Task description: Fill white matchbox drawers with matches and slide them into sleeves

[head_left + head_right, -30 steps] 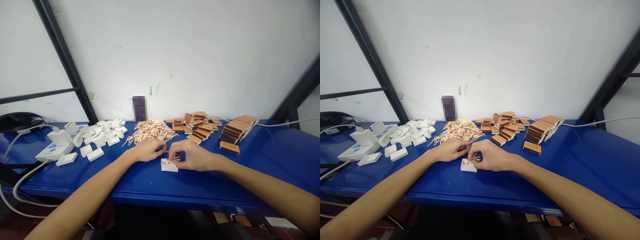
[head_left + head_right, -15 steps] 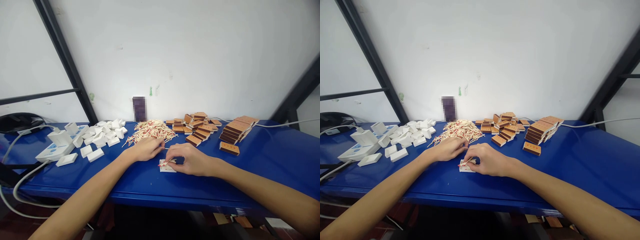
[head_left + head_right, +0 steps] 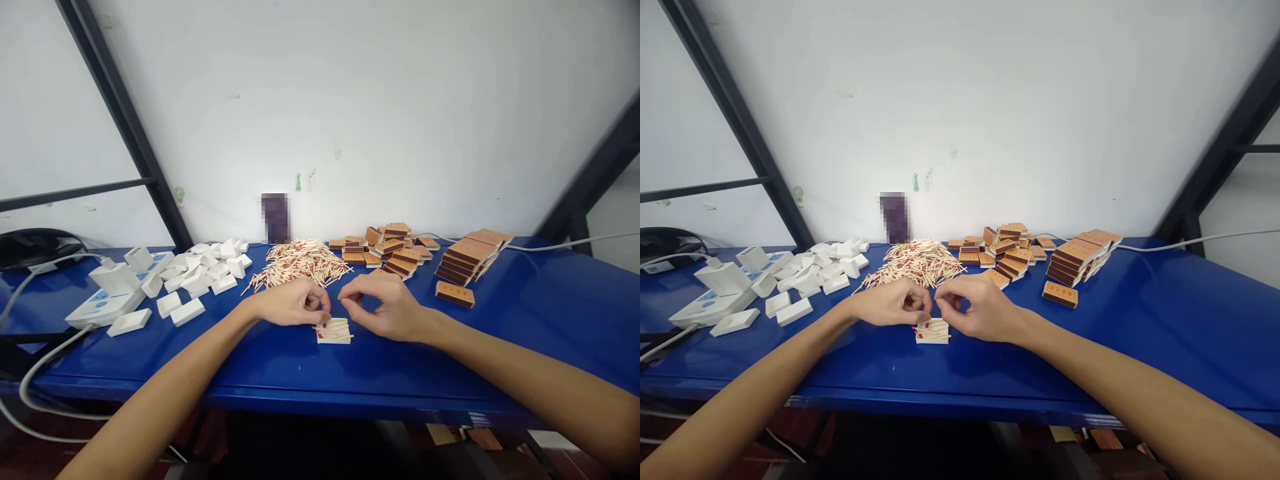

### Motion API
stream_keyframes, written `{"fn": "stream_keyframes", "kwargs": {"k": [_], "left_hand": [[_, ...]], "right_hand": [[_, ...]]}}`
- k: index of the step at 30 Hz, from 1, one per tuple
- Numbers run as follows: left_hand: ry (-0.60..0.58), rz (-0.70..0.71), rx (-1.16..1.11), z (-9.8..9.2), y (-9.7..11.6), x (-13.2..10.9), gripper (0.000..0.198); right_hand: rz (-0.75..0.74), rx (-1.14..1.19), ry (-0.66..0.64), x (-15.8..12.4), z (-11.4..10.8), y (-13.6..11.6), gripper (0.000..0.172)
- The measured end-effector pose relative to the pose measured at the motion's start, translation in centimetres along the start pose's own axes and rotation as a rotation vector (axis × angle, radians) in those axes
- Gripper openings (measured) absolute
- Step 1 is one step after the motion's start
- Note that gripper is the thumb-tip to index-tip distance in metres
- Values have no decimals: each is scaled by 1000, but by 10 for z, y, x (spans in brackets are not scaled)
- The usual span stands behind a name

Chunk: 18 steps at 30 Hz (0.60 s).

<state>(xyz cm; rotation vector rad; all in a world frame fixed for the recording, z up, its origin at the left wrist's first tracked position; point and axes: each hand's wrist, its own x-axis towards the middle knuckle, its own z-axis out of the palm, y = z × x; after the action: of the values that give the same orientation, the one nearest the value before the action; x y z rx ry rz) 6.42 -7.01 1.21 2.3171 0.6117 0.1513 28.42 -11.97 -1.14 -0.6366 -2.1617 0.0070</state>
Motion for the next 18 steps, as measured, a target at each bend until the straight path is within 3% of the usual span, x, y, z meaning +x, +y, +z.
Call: {"fn": "stream_keyframes", "kwargs": {"k": [4,8,13,18], "left_hand": [[0,-9,18,3,-1,2,19],[36,1,-50,-1,-1,1,21],[-64,-83,-27,-14,-3,-6,33],[-95,-161,7,-18,-10,-7,40]], "right_hand": [[-4,6,-71,0,2,3,13],[14,7,-225,2,2,3,16],[67,27,-390,2,0,4,10],[106,-19,-494,0,-1,4,17]]}}
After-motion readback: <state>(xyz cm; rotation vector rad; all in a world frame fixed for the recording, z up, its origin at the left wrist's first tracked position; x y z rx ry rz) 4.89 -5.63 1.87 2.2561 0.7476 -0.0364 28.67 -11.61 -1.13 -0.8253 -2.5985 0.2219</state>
